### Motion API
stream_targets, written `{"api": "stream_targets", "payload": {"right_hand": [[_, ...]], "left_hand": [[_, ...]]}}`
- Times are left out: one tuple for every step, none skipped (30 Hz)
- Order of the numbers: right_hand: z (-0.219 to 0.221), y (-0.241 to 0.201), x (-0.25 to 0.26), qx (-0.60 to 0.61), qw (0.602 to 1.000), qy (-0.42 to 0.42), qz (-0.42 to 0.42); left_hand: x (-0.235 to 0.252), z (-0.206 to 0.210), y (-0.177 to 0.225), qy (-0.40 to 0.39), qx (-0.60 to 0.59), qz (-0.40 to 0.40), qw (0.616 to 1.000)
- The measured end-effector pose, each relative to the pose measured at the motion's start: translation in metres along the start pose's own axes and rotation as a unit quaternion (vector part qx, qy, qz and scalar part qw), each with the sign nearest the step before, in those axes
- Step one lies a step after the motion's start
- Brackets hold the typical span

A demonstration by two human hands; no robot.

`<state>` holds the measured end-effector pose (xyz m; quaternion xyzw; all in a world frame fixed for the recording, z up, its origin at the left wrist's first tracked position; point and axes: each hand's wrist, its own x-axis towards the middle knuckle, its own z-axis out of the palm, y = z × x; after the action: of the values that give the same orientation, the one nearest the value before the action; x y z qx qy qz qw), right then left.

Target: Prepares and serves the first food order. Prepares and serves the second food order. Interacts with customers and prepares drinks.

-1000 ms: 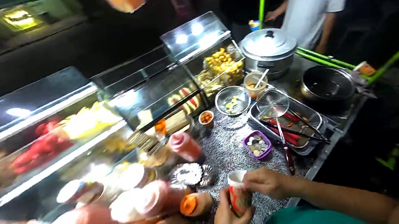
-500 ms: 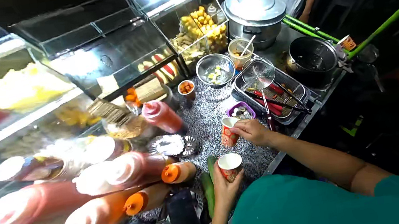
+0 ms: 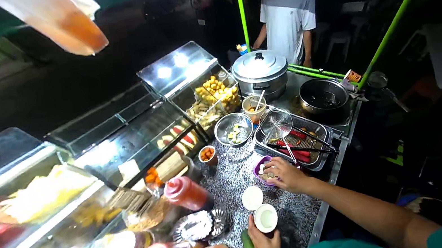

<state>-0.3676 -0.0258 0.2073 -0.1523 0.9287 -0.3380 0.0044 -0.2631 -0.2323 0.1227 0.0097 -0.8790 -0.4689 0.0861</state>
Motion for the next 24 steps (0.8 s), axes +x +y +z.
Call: {"api": "stream_targets", "payload": {"right_hand": [[-0.013, 0.012, -0.006, -0.006, 0.999, 0.009, 0.051], [-0.026, 0.025, -0.014, -0.014, 0.994, 0.015, 0.106], [-0.038, 0.038, -0.023, -0.022, 0.987, 0.020, 0.160], [-0.050, 0.051, -0.032, -0.031, 0.977, 0.025, 0.210], [-0.059, 0.063, -0.040, -0.042, 0.966, 0.031, 0.252], [-0.067, 0.076, -0.048, -0.052, 0.956, 0.037, 0.287], [-0.073, 0.088, -0.053, -0.056, 0.947, 0.039, 0.315], [-0.078, 0.098, -0.056, -0.059, 0.939, 0.035, 0.337], [-0.081, 0.106, -0.057, -0.062, 0.934, 0.023, 0.351], [-0.082, 0.114, -0.056, -0.064, 0.932, 0.008, 0.356], [-0.081, 0.120, -0.053, -0.064, 0.933, -0.001, 0.353], [-0.079, 0.123, -0.050, -0.061, 0.936, -0.007, 0.347], [-0.076, 0.125, -0.045, -0.059, 0.937, -0.013, 0.343], [-0.073, 0.125, -0.041, -0.059, 0.938, -0.017, 0.342], [-0.071, 0.124, -0.037, -0.057, 0.936, -0.018, 0.346], [-0.070, 0.123, -0.034, -0.057, 0.935, -0.021, 0.349], [-0.070, 0.122, -0.032, -0.057, 0.935, -0.026, 0.349], [-0.070, 0.123, -0.031, -0.059, 0.936, -0.034, 0.346], [-0.070, 0.124, -0.030, -0.061, 0.937, -0.045, 0.342], [-0.072, 0.127, -0.029, -0.062, 0.938, -0.057, 0.335], [-0.073, 0.131, -0.027, -0.065, 0.940, -0.067, 0.328], [-0.075, 0.135, -0.026, -0.067, 0.942, -0.077, 0.320], [-0.076, 0.141, -0.024, -0.071, 0.945, -0.087, 0.308], [-0.077, 0.146, -0.023, -0.073, 0.948, -0.097, 0.295]], "left_hand": [[-0.002, -0.002, 0.000, 0.015, 0.019, 0.018, 1.000], [-0.006, -0.005, 0.003, 0.033, 0.049, 0.047, 0.997], [-0.010, -0.010, 0.007, 0.054, 0.081, 0.084, 0.992], [-0.014, -0.014, 0.012, 0.079, 0.104, 0.124, 0.984], [-0.018, -0.019, 0.018, 0.096, 0.105, 0.159, 0.977], [-0.021, -0.023, 0.026, 0.103, 0.093, 0.186, 0.973], [-0.023, -0.025, 0.033, 0.094, 0.066, 0.204, 0.972], [-0.022, -0.026, 0.039, 0.070, 0.033, 0.215, 0.974], [-0.020, -0.026, 0.045, 0.036, 0.000, 0.225, 0.974], [-0.016, -0.022, 0.054, -0.003, -0.024, 0.224, 0.974], [-0.012, -0.017, 0.062, -0.047, -0.045, 0.206, 0.976], [-0.008, -0.010, 0.070, -0.094, -0.065, 0.169, 0.979], [-0.003, -0.001, 0.075, -0.140, -0.085, 0.119, 0.979], [0.002, 0.009, 0.079, -0.185, -0.102, 0.063, 0.975], [0.007, 0.019, 0.081, -0.226, -0.118, 0.007, 0.967], [0.011, 0.030, 0.084, -0.260, -0.133, -0.045, 0.955], [0.015, 0.040, 0.087, -0.286, -0.149, -0.093, 0.942], [0.019, 0.050, 0.090, -0.305, -0.169, -0.140, 0.927], [0.022, 0.059, 0.094, -0.322, -0.191, -0.185, 0.908], [0.024, 0.067, 0.100, -0.334, -0.214, -0.229, 0.889], [0.026, 0.075, 0.106, -0.340, -0.243, -0.270, 0.867], [0.029, 0.083, 0.111, -0.342, -0.272, -0.307, 0.845], [0.031, 0.090, 0.116, -0.337, -0.294, -0.339, 0.828], [0.034, 0.096, 0.119, -0.324, -0.307, -0.364, 0.818]]}}
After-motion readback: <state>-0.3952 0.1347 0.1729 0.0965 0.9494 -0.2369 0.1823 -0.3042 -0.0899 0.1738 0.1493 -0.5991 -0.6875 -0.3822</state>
